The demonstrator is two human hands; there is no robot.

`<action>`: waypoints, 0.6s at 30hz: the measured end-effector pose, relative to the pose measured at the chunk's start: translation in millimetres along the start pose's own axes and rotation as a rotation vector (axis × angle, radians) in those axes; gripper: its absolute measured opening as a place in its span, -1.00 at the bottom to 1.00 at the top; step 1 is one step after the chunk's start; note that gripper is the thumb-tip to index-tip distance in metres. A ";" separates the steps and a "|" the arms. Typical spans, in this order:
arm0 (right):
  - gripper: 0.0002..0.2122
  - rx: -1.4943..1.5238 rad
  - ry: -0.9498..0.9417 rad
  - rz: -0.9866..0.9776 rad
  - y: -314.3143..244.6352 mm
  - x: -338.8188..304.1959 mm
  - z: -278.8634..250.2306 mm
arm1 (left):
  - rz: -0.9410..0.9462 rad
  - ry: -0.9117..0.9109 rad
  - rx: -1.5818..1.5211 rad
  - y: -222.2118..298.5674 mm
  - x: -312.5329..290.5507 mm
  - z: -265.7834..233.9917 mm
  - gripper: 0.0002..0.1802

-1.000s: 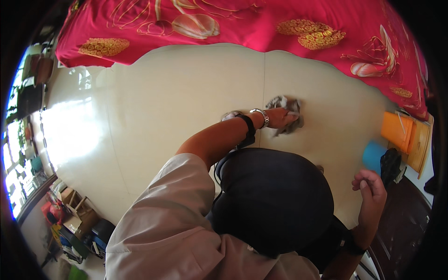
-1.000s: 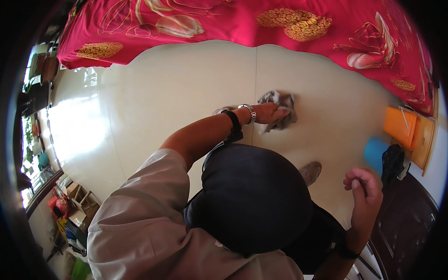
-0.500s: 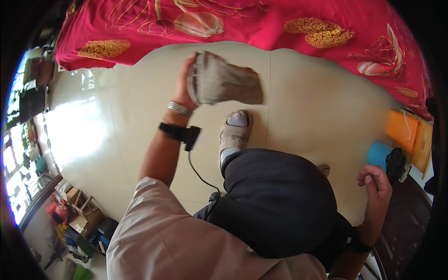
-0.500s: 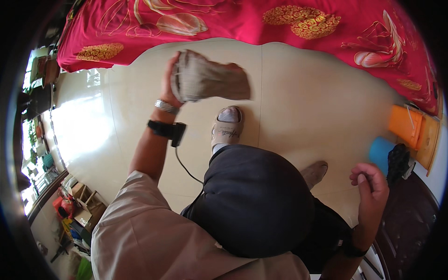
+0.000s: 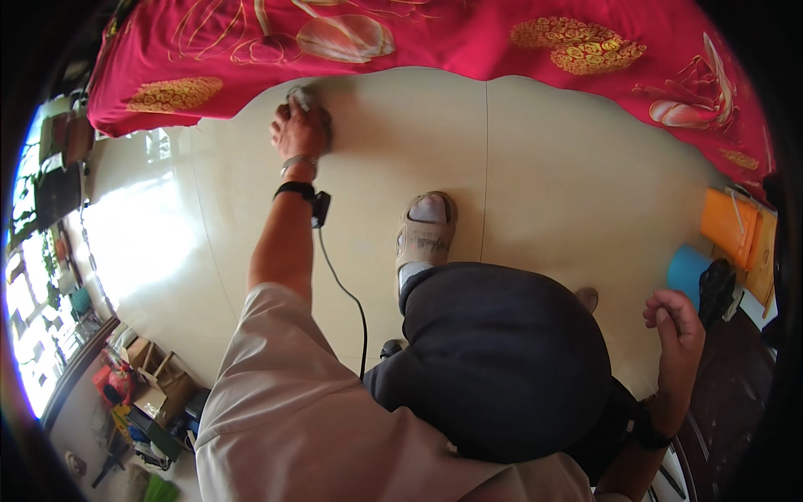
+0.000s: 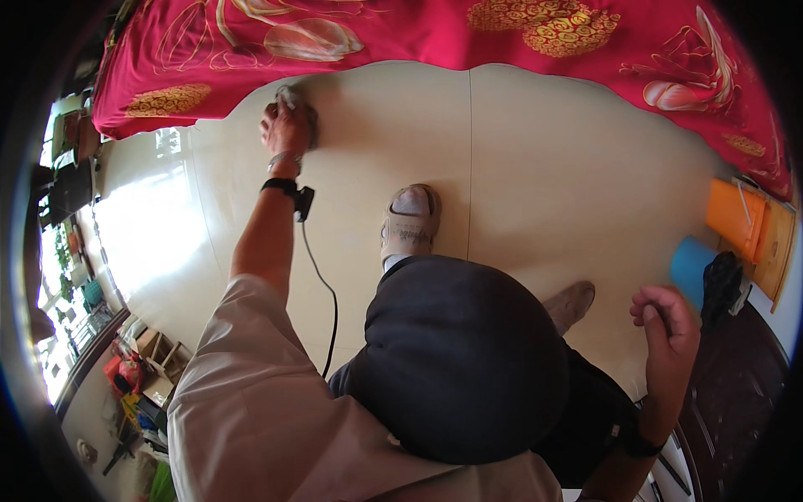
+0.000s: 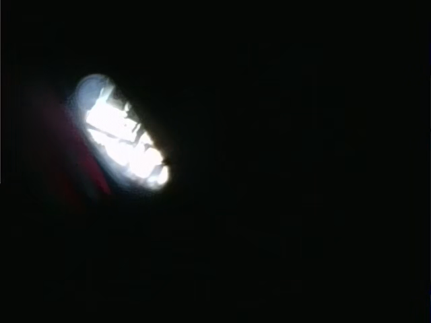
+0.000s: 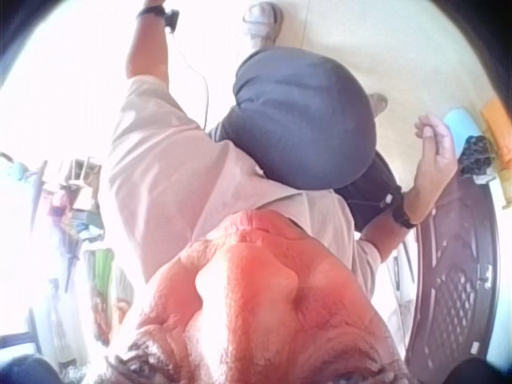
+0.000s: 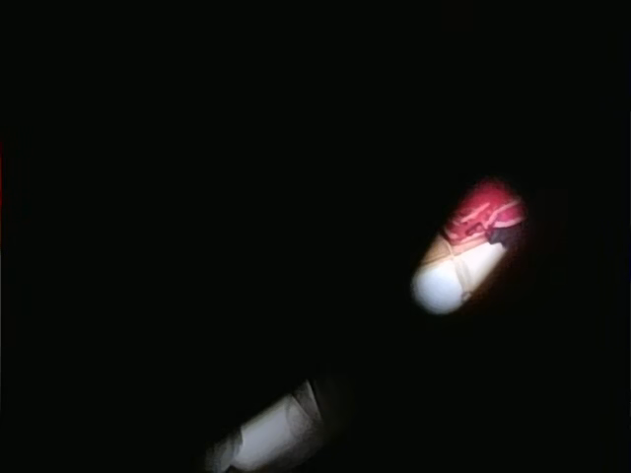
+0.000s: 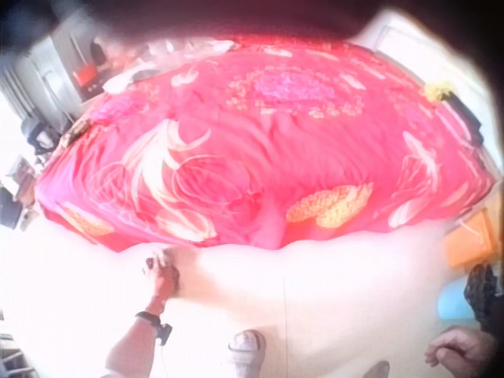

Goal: The person wipes the tiled floor with a cloth while seated on a wheeled office chair. They move the chair to reach different areas, including under a bed, and continue wiping the floor surface.

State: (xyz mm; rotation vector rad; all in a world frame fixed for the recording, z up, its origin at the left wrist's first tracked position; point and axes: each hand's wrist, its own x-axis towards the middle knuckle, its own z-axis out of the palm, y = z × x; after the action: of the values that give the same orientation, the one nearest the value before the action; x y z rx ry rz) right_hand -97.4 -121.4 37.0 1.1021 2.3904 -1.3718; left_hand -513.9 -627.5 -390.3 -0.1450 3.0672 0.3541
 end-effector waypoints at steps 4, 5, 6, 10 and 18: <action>-0.79 -0.031 -0.021 -0.013 -0.6 -1.2 0.8 | 0.225 0.027 0.122 87.6 -29.8 9.0 -0.33; -0.79 -0.035 -0.027 -0.001 -0.8 -1.7 0.1 | 0.284 -0.028 0.136 109.3 -37.7 11.0 -0.34; -0.78 -0.039 -0.039 -0.002 -1.3 -2.5 -0.8 | 0.367 -0.011 0.099 134.1 -51.6 16.7 -0.34; -0.78 -0.021 -0.056 -0.039 -3.6 -6.3 -1.1 | 0.733 -0.175 -0.007 221.8 -129.3 44.9 -0.29; -0.81 -0.105 -0.042 -0.091 -9.7 -16.5 0.0 | 1.115 -0.934 -0.560 303.0 -219.4 32.4 -0.42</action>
State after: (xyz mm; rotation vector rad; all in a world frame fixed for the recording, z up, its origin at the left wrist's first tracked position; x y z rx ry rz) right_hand -92.2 -132.8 51.4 0.9404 2.4784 -1.2665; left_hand -324.5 -307.2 -340.3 1.3042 1.7730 0.9362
